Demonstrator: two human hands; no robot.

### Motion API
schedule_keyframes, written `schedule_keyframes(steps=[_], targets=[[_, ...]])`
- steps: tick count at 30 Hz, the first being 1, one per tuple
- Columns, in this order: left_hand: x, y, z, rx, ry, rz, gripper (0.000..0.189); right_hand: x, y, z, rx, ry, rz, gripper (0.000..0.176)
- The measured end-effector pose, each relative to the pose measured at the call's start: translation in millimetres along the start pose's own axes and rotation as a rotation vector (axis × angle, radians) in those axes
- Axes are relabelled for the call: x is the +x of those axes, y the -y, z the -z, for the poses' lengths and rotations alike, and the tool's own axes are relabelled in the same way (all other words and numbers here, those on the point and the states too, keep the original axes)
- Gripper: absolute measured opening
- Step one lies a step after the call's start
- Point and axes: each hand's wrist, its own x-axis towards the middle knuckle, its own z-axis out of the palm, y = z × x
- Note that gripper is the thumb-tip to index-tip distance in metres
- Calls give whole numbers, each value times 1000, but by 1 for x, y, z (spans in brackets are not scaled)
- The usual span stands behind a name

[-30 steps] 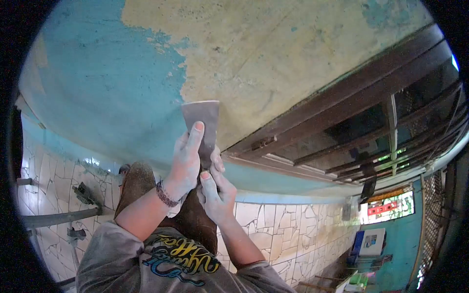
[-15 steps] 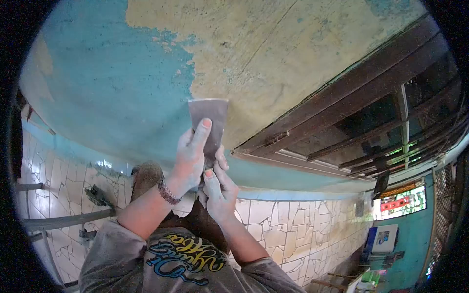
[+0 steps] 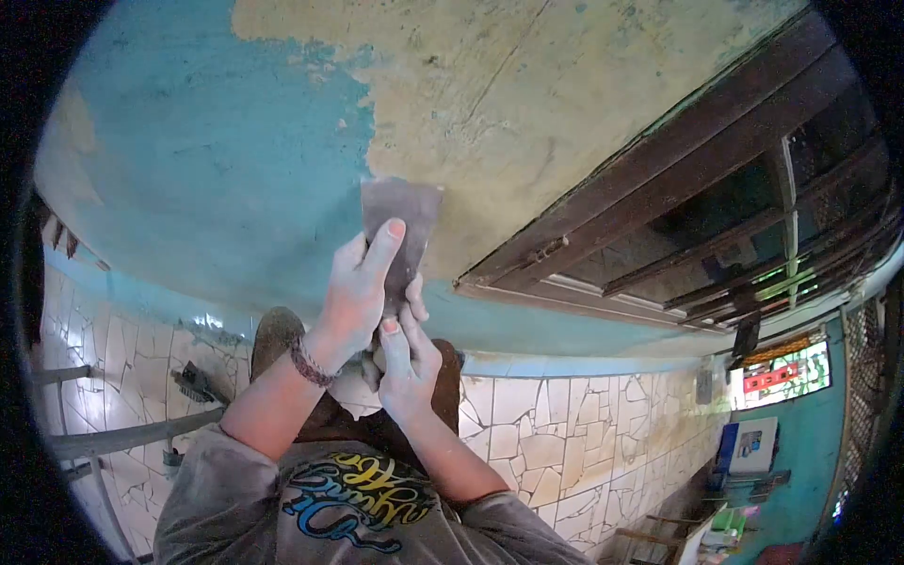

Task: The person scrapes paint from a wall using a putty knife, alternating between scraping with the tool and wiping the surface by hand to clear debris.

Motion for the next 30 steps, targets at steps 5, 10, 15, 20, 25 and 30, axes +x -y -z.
schedule_keyframes(steps=[5, 10, 15, 20, 25, 30], targets=[[-1, 2, 8, 48, 18, -8, 39, -8, 6, -11, 277, 2, -182, 44], [-1, 0, 12, 124, 14, 11, 41, -10, -1, -18, 385, -31, -186, 46], [-3, -1, 16, 164, 24, 12, 42, -12, -7, -17, 373, 0, -208, 43], [-1, 1, 17, 186, 9, 8, 42, -12, -18, -15, 480, 12, -174, 43], [-1, 2, 16, 215, -4, -23, 41, -12, -11, -14, 495, 65, -152, 42], [-1, 0, 18, 236, 12, -26, 41, -11, -19, -16, 405, 39, -121, 51]])
